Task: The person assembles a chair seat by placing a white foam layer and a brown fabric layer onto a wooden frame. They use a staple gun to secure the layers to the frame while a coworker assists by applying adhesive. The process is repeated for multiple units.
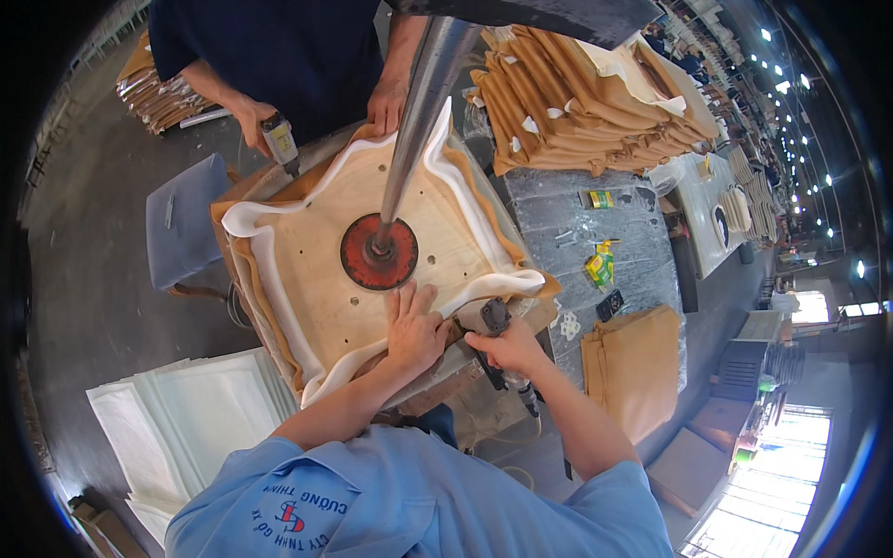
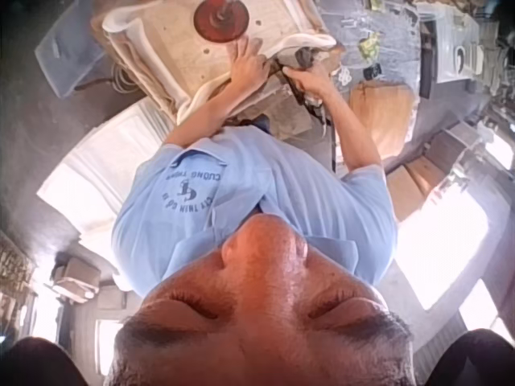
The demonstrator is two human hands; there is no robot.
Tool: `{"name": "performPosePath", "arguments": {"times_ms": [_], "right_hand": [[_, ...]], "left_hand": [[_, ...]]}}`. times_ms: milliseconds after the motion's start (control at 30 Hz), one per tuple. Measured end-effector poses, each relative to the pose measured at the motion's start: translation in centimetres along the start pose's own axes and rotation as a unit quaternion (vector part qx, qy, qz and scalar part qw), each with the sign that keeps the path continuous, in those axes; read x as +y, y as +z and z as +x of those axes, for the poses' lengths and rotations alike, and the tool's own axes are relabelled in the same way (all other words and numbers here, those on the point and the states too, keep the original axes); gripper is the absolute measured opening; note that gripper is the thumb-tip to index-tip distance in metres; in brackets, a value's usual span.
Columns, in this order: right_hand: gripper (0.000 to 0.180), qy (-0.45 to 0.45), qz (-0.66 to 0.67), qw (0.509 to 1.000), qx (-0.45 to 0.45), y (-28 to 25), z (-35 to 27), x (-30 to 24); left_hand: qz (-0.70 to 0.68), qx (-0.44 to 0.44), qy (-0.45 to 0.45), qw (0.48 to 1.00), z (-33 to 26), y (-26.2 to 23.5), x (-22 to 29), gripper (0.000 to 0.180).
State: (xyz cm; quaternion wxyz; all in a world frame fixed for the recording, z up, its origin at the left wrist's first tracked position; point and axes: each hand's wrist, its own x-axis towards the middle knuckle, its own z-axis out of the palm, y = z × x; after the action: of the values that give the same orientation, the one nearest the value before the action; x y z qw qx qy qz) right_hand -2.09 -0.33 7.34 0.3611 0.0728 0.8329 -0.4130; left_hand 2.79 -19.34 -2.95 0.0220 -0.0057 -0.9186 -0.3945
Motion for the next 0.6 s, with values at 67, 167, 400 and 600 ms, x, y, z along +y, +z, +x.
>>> {"name": "performPosePath", "arguments": {"times_ms": [67, 167, 400, 600], "right_hand": [[0.03, -0.002, -0.003, 1.0, -0.007, 0.3, 0.1, 0.6], [0.031, 0.008, -0.013, 1.0, -0.007, 0.7, 0.3, -0.1], [0.034, -0.06, -0.097, 0.992, 0.045, 1.4, 0.6, -0.6], [0.038, -0.006, -0.057, 0.998, 0.004, 0.9, -0.6, -0.8]], "left_hand": [[-0.013, 0.0, -0.008, 1.0, -0.1, 0.1, 0.2, 0.025], [-0.012, -0.001, -0.019, 1.0, -0.1, 0.0, 0.4, 0.022], [0.016, -0.009, 0.005, 1.0, -1.5, -0.5, 0.2, 0.023], [0.011, 0.003, 0.008, 1.0, -1.6, -0.5, -0.7, 0.02]]}}
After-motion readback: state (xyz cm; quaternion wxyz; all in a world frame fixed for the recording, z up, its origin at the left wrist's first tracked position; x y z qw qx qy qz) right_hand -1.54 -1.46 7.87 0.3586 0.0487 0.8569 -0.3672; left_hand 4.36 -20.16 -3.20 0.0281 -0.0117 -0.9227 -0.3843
